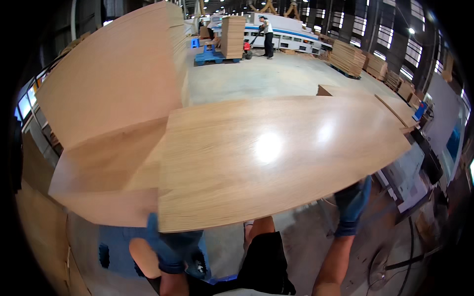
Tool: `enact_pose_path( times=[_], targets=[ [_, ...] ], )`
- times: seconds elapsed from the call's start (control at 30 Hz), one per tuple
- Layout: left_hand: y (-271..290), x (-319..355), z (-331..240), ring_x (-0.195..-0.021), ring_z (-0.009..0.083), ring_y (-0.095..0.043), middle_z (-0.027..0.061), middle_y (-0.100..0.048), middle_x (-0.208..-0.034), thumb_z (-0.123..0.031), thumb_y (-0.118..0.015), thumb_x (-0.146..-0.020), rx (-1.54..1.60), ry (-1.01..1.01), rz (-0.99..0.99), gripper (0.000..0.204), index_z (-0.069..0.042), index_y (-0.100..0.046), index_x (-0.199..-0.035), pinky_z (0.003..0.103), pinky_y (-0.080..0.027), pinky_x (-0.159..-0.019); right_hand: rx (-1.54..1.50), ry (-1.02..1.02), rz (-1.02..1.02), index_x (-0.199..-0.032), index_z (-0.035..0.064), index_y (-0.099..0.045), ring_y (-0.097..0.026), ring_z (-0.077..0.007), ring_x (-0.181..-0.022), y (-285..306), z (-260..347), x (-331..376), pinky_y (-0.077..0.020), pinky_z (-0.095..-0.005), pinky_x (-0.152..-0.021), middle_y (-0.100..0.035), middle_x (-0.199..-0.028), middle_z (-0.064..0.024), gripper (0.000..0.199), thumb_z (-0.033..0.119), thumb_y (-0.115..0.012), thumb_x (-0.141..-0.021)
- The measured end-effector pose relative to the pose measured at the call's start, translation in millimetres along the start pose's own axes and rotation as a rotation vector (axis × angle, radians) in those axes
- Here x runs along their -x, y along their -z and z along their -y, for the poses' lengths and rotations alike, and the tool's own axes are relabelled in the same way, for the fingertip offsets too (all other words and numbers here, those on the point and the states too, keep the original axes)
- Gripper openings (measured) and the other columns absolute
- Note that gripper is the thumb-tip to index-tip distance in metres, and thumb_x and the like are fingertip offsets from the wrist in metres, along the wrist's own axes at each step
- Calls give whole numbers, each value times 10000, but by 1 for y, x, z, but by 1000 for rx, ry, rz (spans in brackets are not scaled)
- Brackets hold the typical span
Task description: The person picks up wooden boards from a table one at a time and stacks them onto a pile.
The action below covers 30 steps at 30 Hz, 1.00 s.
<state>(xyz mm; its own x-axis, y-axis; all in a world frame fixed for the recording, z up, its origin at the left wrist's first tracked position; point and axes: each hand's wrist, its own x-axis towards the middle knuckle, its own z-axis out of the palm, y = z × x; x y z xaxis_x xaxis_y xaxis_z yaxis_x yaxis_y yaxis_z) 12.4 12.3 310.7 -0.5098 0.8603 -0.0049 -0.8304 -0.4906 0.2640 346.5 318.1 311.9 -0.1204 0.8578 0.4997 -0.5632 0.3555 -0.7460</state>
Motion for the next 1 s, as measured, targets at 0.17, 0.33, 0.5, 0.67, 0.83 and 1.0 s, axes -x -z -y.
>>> enact_pose_path(
  times=[0.17, 0.33, 0.5, 0.67, 0.83, 1.0],
  targets=[
    [48, 23, -72, -1099, 276, -530, 108, -542, -1249, -481, -422, -924, -326, -402, -325, 581, -59, -474, -1319, 410, -458, -898, 419, 184, -276, -1333, 72, -422, -513, -212, -1158, 80, 32, -18, -448, -362, -948, -514, -1284, -87, 404, 287, -386, -993],
    [112, 48, -140, -1125, 243, -531, 118, -526, -1295, -354, -438, -975, -462, -710, -260, 492, 6, -464, -1310, 346, -454, -911, -97, -25, -307, -1314, 2, -444, -547, -244, -1139, 73, 38, -9, -435, -381, -982, -534, -1272, -156, 492, 345, -470, -962],
    [140, 76, -230, -1172, 248, -508, 140, -486, -1346, -343, -471, -964, -469, -857, -503, 519, 11, -427, -1341, 372, -438, -952, 122, -24, -298, -1325, -29, -430, -509, -208, -1158, 15, -15, 53, -421, -364, -999, -513, -1277, -136, 448, 270, -430, -991],
    [155, 56, -306, -1165, 245, -513, 128, -493, -1331, -342, -486, -962, -573, -866, -450, 533, 13, -414, -1353, 358, -435, -971, -230, -465, -246, -1276, 28, -470, -527, -224, -1128, -117, -109, 152, -443, -383, -975, -542, -1210, -110, 408, 295, -482, -968],
    [202, 23, -306, -1148, 219, -519, 106, -503, -1303, -303, -516, -960, -823, -890, -611, 529, 22, -400, -1361, 336, -446, -955, -482, -1272, 230, -1299, -18, -426, -530, -268, -1167, -241, -94, 187, -441, -389, -994, -527, -1252, -136, 410, 254, -446, -992],
    [185, -36, -279, -1064, 218, -548, 163, -494, -1293, -236, -557, -943, -911, -1092, -698, 523, 78, -397, -1329, 336, -468, -905, -195, -1373, 794, -1209, -44, -511, -624, -269, -1030, -239, -83, 169, -502, -362, -900, -626, -1109, -162, 353, 224, -472, -983]
  ],
)
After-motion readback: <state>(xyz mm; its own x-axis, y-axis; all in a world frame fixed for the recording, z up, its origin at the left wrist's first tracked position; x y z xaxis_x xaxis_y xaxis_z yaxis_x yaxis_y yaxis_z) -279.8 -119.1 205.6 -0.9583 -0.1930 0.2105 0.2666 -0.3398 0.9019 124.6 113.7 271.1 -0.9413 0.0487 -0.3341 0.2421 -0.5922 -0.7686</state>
